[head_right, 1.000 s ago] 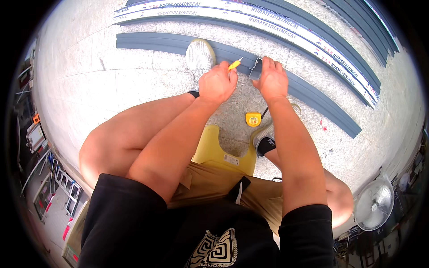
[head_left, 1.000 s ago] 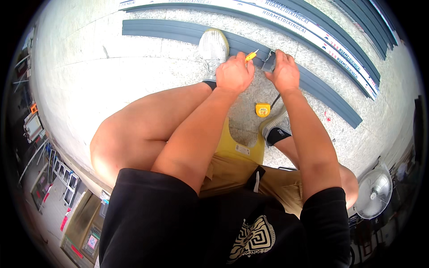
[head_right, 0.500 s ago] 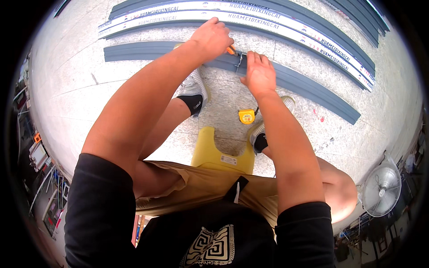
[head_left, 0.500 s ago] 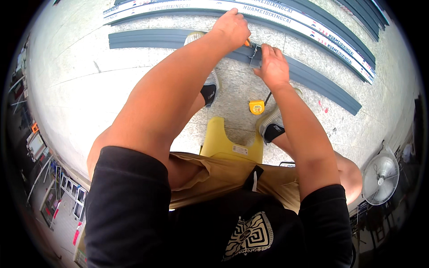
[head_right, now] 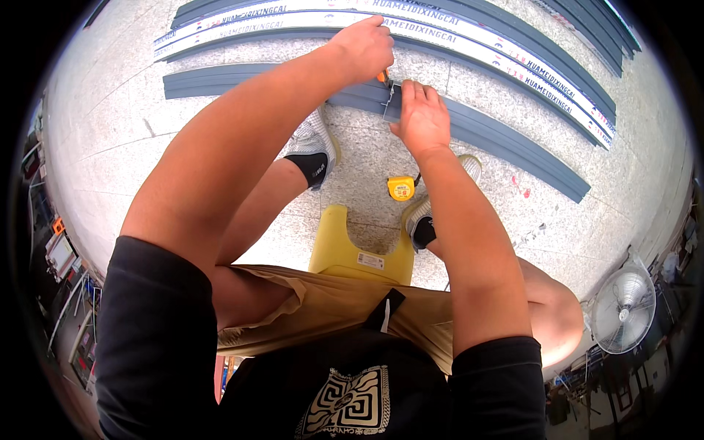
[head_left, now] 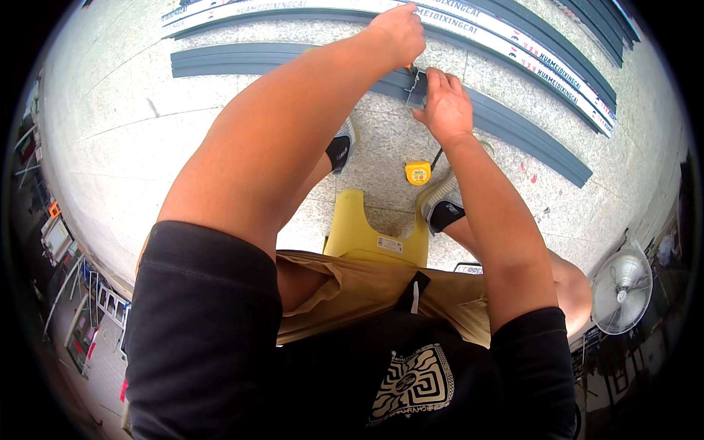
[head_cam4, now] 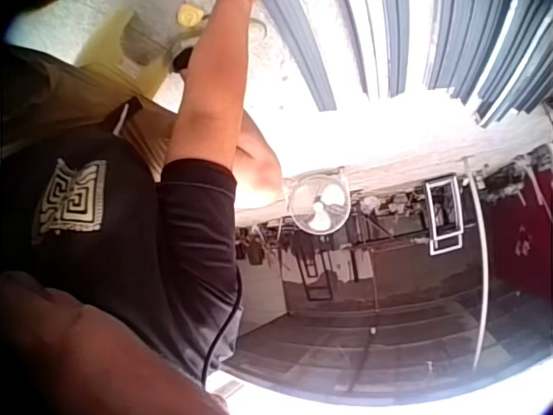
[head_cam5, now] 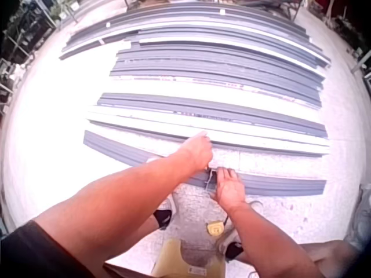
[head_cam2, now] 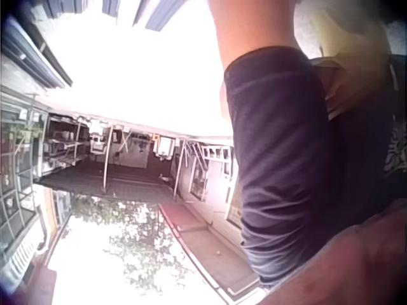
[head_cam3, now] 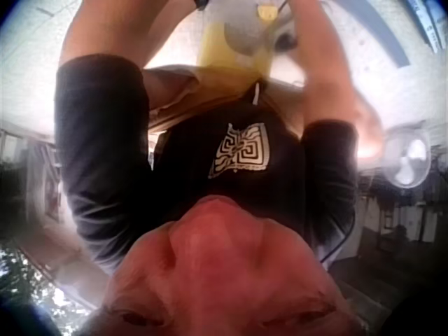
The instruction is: The person measures metal strips on the floor using a tape measure and marks them with a pencil, then uses a utility knife to cut a small section.
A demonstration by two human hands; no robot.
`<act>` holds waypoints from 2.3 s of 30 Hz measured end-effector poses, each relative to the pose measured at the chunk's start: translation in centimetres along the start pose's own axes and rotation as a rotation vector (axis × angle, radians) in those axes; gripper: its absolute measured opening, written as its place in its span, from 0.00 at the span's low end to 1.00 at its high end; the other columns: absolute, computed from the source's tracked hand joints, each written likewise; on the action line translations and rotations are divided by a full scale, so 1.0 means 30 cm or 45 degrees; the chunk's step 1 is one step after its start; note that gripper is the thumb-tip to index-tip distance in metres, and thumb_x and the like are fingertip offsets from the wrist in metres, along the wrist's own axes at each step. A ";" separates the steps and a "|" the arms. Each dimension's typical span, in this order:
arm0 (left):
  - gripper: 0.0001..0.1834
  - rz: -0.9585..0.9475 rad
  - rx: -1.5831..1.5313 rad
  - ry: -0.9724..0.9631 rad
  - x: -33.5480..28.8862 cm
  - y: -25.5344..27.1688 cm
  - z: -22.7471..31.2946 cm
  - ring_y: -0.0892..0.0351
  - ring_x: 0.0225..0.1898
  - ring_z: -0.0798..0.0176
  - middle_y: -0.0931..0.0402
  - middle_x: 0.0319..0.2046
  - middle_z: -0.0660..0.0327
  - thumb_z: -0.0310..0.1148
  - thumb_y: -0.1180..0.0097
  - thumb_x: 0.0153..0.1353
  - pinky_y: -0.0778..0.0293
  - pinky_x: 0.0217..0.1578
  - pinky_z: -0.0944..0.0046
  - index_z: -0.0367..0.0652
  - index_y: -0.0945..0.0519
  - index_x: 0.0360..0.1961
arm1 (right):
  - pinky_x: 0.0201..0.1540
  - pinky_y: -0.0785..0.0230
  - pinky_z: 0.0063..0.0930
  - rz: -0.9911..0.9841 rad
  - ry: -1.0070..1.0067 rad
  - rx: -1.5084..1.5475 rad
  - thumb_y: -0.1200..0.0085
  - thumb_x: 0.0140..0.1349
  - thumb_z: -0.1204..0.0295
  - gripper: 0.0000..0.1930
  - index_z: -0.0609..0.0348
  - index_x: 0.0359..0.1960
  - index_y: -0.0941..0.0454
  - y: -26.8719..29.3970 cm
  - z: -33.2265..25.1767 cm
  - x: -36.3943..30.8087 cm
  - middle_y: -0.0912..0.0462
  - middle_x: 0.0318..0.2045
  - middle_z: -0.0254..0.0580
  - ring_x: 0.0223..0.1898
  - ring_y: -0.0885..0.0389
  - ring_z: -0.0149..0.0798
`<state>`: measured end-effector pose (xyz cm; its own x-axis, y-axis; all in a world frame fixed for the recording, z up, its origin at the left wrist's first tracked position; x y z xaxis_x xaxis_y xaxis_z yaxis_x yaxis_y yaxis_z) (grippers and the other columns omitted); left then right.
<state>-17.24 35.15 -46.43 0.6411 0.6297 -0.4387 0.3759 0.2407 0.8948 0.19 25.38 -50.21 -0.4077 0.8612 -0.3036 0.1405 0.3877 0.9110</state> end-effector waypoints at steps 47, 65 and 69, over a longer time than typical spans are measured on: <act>0.11 -0.186 0.174 -0.182 0.137 0.040 -0.002 0.10 0.58 0.58 0.06 0.47 0.61 0.40 0.31 0.68 0.38 0.79 0.52 0.52 0.03 0.46 | 0.76 0.28 0.42 -0.012 0.003 0.013 0.15 0.51 0.65 0.50 0.60 0.76 0.29 0.007 -0.002 0.009 0.17 0.70 0.49 0.73 0.24 0.51; 0.21 -0.314 0.147 -0.191 0.188 -0.001 0.039 0.14 0.69 0.57 0.09 0.64 0.60 0.46 0.39 0.77 0.40 0.80 0.44 0.52 0.07 0.62 | 0.78 0.29 0.41 0.000 0.010 -0.027 0.16 0.52 0.61 0.50 0.59 0.76 0.29 0.005 -0.017 -0.014 0.18 0.72 0.48 0.74 0.24 0.51; 0.21 -0.291 0.133 -0.177 0.173 -0.004 0.048 0.13 0.68 0.57 0.09 0.63 0.59 0.46 0.40 0.77 0.38 0.80 0.44 0.52 0.06 0.62 | 0.78 0.29 0.41 0.019 0.011 -0.028 0.15 0.52 0.61 0.50 0.59 0.76 0.29 0.011 -0.024 -0.022 0.18 0.72 0.48 0.75 0.25 0.51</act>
<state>-13.00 37.32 -48.93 0.6148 0.4589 -0.6414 0.5832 0.2830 0.7615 -0.13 24.70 -49.50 -0.4133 0.8639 -0.2879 0.1270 0.3678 0.9212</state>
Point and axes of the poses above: each hand's wrist, its own x-axis towards the middle knuckle, its own y-axis out of the back of the hand, z = x × y, the point moved 2 cm from there along x, towards the middle knuckle
